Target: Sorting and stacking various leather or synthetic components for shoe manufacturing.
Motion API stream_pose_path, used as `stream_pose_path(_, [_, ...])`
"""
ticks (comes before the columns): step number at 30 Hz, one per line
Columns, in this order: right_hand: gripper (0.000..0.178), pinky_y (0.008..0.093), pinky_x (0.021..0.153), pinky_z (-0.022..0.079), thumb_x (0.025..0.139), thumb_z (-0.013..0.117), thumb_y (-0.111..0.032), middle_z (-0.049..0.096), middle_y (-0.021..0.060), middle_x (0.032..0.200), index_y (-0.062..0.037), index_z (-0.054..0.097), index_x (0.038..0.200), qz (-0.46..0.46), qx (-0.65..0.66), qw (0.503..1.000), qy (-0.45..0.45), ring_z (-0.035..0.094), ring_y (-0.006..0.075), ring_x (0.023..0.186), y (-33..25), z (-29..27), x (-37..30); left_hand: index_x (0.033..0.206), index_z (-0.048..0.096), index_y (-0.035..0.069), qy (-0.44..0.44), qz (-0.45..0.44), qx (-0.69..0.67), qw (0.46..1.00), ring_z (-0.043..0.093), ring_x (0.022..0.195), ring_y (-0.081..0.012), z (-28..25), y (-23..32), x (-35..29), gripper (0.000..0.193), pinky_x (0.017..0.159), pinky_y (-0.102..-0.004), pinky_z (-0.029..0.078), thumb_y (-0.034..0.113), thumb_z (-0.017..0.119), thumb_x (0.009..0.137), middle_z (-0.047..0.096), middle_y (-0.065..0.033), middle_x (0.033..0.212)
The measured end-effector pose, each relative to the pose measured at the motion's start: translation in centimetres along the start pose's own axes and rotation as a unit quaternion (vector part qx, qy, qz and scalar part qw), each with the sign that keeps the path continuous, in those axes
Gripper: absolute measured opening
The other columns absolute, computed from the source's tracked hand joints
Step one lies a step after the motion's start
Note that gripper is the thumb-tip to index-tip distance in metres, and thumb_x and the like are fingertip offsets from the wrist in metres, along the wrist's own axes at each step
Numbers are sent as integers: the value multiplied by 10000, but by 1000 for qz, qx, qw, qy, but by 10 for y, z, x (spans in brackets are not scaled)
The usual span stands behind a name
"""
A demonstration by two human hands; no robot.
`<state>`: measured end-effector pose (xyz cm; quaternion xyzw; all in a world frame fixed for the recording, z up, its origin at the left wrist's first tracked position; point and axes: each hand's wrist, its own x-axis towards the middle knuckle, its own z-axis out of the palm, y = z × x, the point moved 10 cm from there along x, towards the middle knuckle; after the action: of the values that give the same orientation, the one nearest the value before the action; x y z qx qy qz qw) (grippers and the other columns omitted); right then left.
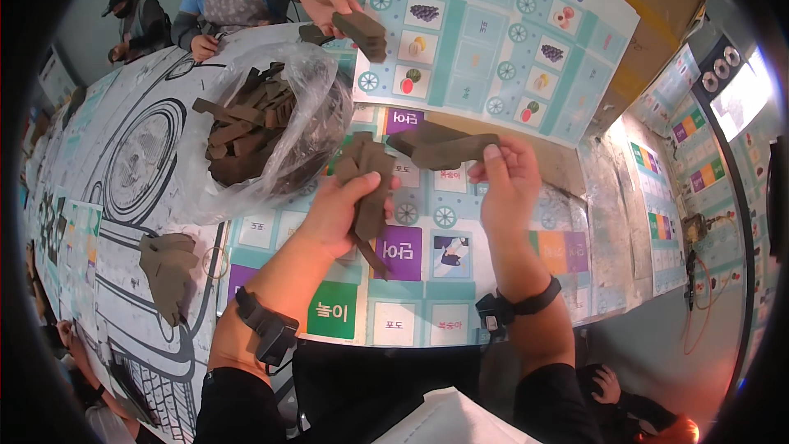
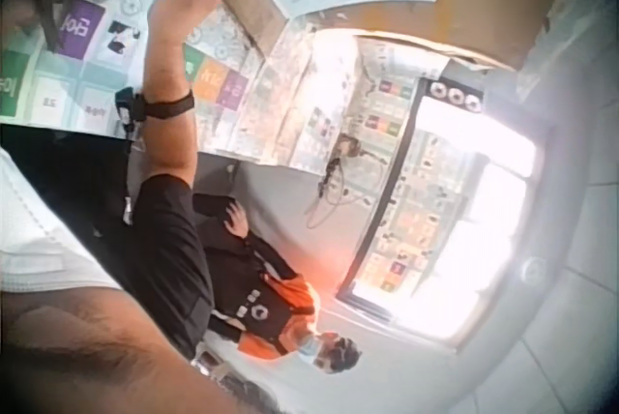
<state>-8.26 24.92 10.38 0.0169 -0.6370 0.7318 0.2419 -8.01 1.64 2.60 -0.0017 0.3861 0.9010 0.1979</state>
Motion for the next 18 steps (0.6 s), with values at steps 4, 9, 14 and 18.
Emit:
stream_pose_path(4, [153, 257, 616, 502, 990, 602, -46, 700, 89, 924, 22, 623, 1126, 97, 72, 986, -115, 609, 123, 655, 2, 10, -2, 1294, 542, 32, 4, 20, -4, 1000, 669, 829, -219, -8, 5, 1, 354, 746, -391, 590, 136, 639, 970, 687, -151, 1124])
stream_pose_path(9, [150, 237, 623, 492, 980, 654, -84, 698, 52, 916, 1, 649, 1103, 164, -4, 952, -258, 596, 92, 670, 22, 44, -26, 1361, 526, 49, -49, -22, 23, 998, 668, 1003, -199, 13, -9, -4, 430, 873, -383, 580, 156, 669, 970, 666, -113, 1209])
stream_pose_path(14, [221, 249, 666, 515, 950, 733, -147, 701, 28, 910, 6, 661, 1091, 106, -160, 954, -232, 625, 78, 762, 29, 58, -34, 1395, 527, 53, -123, -32, 99, 987, 663, 1091, -186, 24, -24, -8, 473, 924, -360, 567, 85, 688, 952, 651, -76, 1223])
stream_pose_path(18, [283, 256, 683, 525, 936, 756, -178, 716, 54, 920, 15, 672, 1125, 148, -135, 949, -242, 634, 89, 772, 44, 61, -39, 1299, 599, 29, -87, -33, 92, 991, 700, 928, -184, 27, -25, -8, 374, 800, -339, 588, 51, 700, 939, 688, -55, 1062])
